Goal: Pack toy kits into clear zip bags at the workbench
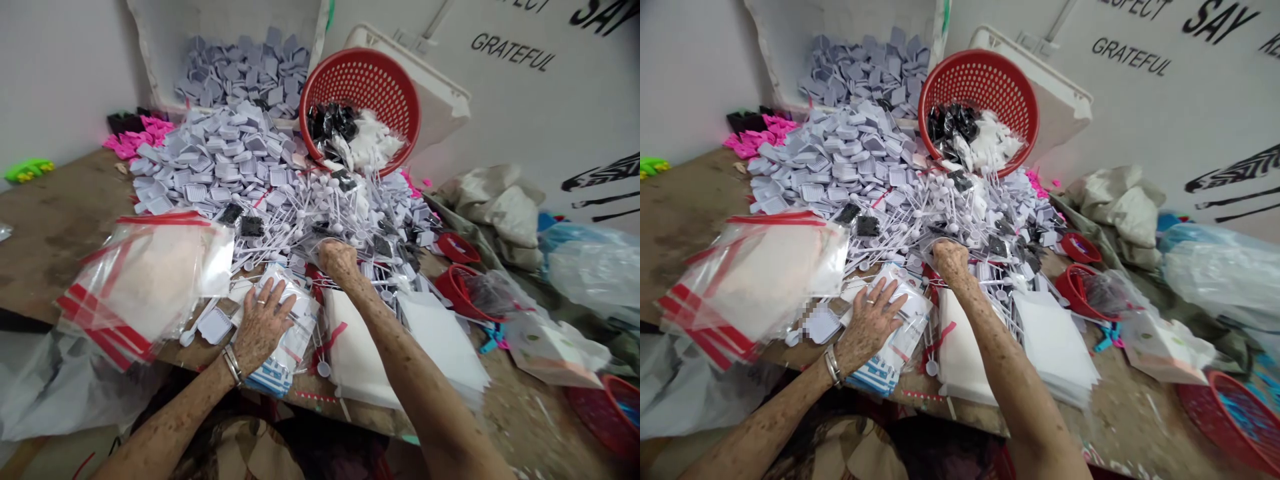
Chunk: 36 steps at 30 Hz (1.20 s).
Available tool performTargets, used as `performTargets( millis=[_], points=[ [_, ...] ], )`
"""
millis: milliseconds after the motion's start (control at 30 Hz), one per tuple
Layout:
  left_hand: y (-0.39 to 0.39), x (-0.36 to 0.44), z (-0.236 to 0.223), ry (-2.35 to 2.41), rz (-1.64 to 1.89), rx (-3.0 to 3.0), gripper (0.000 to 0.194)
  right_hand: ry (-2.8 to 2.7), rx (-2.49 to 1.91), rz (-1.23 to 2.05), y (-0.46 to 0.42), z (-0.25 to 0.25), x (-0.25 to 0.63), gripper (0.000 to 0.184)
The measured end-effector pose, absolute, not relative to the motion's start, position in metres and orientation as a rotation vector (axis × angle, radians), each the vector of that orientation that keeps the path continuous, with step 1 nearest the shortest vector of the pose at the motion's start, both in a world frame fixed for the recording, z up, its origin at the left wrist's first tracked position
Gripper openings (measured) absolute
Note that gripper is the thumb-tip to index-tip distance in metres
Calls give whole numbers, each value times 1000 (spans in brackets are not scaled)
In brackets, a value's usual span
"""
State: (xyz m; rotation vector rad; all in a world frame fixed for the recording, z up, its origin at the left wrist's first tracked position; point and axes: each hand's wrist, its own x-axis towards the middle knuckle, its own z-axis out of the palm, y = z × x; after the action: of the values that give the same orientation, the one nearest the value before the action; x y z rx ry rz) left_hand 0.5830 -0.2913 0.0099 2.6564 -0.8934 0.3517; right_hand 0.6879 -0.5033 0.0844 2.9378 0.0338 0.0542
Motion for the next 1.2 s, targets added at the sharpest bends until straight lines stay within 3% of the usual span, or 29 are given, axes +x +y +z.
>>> performTargets(
  millis=[267, 467, 600, 767, 967, 1200],
  points=[
    [-290, 584, 9, -897, 340, 2650, 45, -26, 2902, 220, -510, 104, 646, 31],
    [-290, 580, 24, -929, 315, 2592, 45, -103, 3091, 942, -532, 120, 540, 23],
    [-298, 573, 42, -1239, 269, 2410, 44, -591, 3521, 735, -527, 110, 475, 23],
    [-318, 562, 59, -1250, 222, 2537, 57, -841, 3632, 587, -517, 94, 440, 28],
    [-328, 545, 56, -1014, 385, 2635, 9, -748, 3702, 462, -496, 87, 439, 27],
    [-324, 541, 50, -819, 373, 2449, 18, -741, 3893, 477, -456, 62, 479, 25]
  ],
)
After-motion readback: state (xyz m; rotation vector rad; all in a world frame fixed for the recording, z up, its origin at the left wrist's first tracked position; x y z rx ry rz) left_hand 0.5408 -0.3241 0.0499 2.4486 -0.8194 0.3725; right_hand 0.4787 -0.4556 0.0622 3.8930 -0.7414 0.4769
